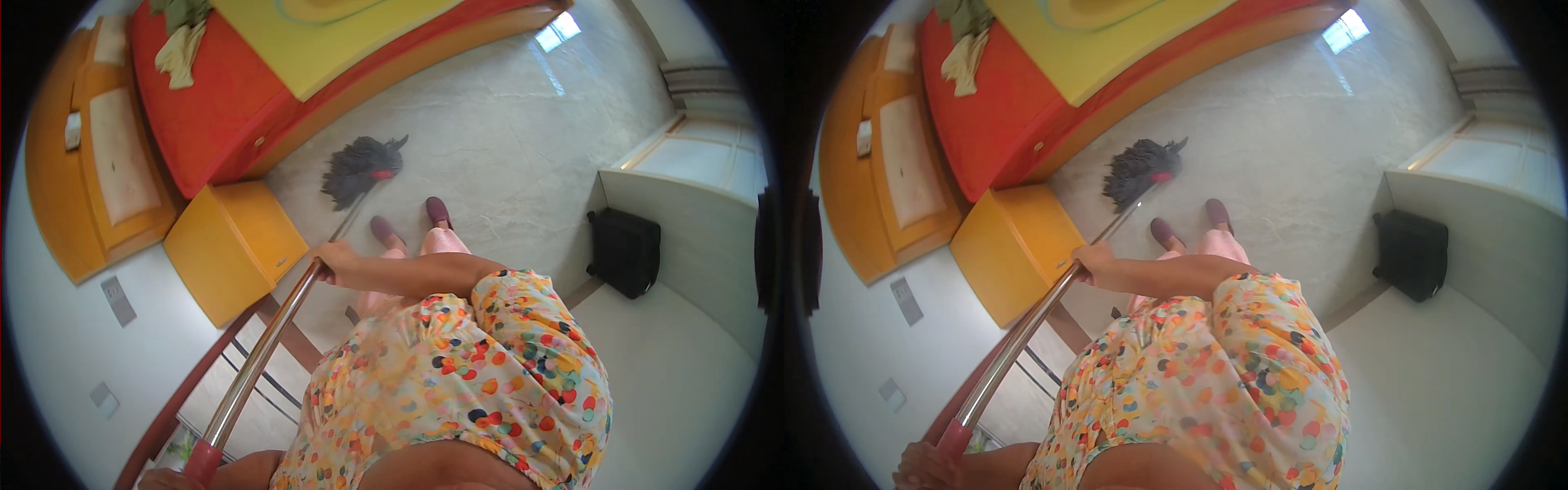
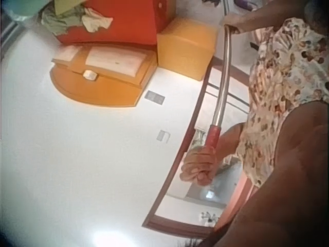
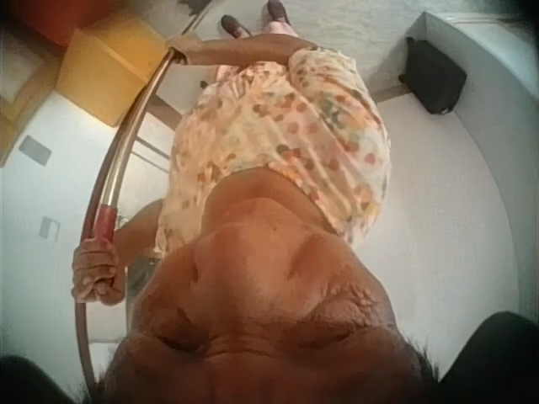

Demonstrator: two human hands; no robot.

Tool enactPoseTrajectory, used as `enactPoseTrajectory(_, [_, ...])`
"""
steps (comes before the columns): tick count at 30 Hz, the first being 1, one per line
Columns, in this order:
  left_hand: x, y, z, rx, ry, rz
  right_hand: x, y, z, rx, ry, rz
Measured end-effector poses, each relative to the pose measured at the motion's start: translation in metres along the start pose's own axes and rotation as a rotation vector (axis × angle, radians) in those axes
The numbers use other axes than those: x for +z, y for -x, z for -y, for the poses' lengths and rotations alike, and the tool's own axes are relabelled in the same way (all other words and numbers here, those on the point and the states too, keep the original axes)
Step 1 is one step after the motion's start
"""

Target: Mop the tiled floor of a bedroom and balcony.

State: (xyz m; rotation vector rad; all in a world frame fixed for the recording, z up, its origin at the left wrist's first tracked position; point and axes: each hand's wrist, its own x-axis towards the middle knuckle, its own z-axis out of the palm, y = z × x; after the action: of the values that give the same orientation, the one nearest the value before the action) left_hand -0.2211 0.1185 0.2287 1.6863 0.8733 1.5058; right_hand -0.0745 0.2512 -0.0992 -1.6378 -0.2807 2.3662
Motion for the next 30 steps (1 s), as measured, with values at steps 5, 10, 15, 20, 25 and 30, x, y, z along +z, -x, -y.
enactPoseTrajectory(5, [0.001, 0.009, 0.047, 0.003, -0.001, -0.369, -0.050, -0.011, 0.020, -0.071, 0.010, -0.099])
enactPoseTrajectory(10, [0.006, 0.008, 0.091, 0.006, 0.203, -0.251, -0.075, -0.012, 0.041, -0.151, -0.047, -0.270])
enactPoseTrajectory(15, [0.002, -0.001, 0.137, 0.036, 0.376, -0.099, -0.102, -0.035, 0.065, -0.266, -0.058, -0.268])
enactPoseTrajectory(20, [0.025, 0.009, 0.154, -0.024, 0.444, -0.083, -0.147, -0.048, 0.064, -0.373, -0.134, -0.312])
enactPoseTrajectory(25, [0.026, 0.017, 0.168, -0.010, 0.476, -0.127, -0.158, -0.050, 0.077, -0.360, -0.034, -0.282])
enactPoseTrajectory(30, [0.007, 0.032, 0.165, -0.022, 0.471, -0.255, -0.121, -0.068, 0.066, -0.421, -0.185, -0.307])
